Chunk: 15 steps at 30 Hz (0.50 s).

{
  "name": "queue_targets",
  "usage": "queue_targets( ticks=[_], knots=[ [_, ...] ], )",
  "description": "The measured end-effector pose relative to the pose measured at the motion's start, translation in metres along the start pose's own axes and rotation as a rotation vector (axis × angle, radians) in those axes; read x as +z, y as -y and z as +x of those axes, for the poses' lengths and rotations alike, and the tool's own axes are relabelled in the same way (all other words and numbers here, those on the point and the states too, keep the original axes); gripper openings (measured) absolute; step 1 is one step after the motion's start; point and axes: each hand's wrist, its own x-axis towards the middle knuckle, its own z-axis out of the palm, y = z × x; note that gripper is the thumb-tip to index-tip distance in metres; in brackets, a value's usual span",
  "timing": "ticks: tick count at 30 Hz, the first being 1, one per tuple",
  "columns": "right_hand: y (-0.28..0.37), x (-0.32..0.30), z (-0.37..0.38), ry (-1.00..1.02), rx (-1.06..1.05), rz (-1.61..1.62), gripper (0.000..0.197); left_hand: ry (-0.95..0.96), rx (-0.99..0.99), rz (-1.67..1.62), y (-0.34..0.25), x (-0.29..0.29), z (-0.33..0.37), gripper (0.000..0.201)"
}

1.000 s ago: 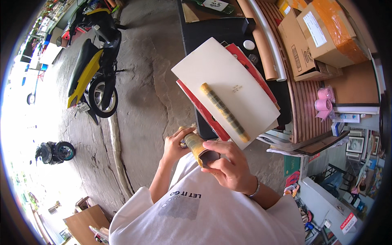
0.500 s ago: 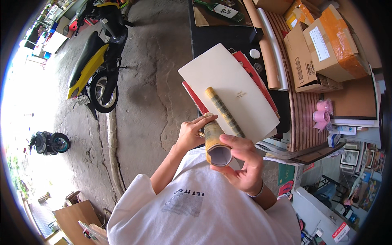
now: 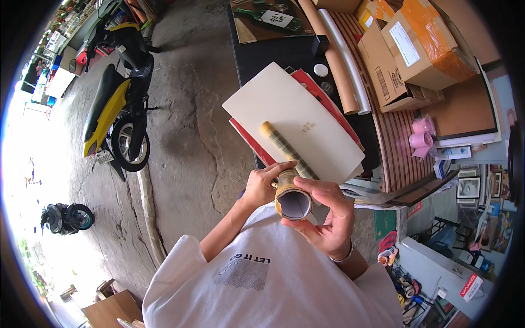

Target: The person sorts through a stack of framed and unframed artwork on a table, picking up and moving various prints and canvases. They carry a stack of items to a nearby table and later return to handle more artwork and a rolled tube.

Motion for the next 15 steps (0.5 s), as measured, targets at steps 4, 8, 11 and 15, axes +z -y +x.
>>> queue_targets(
  ticks=[4, 8, 11, 15],
  knots=[
    [-0.007, -0.013, -0.013, 0.033, 0.055, 0.0, 0.073, 0.027, 0.045, -0.031, 0.003, 0.013, 0.002, 0.057],
    [-0.049, -0.036, -0.042, 0.064, 0.214, -0.236, 0.091, -0.09, -0.202, -0.756, -0.016, 0.044, 0.002, 0.092],
    [-0.079, -0.057, -0.081, 0.06, 0.431, -0.215, 0.088, -0.037, -0.209, -0.832, -0.033, 0.056, 0.024, 0.087],
    [-0.1, -0.073, -0.124, -0.062, 0.557, -0.021, 0.072, 0.095, -0.076, -0.633, -0.048, 0.088, 0.045, 0.062]
  ],
)
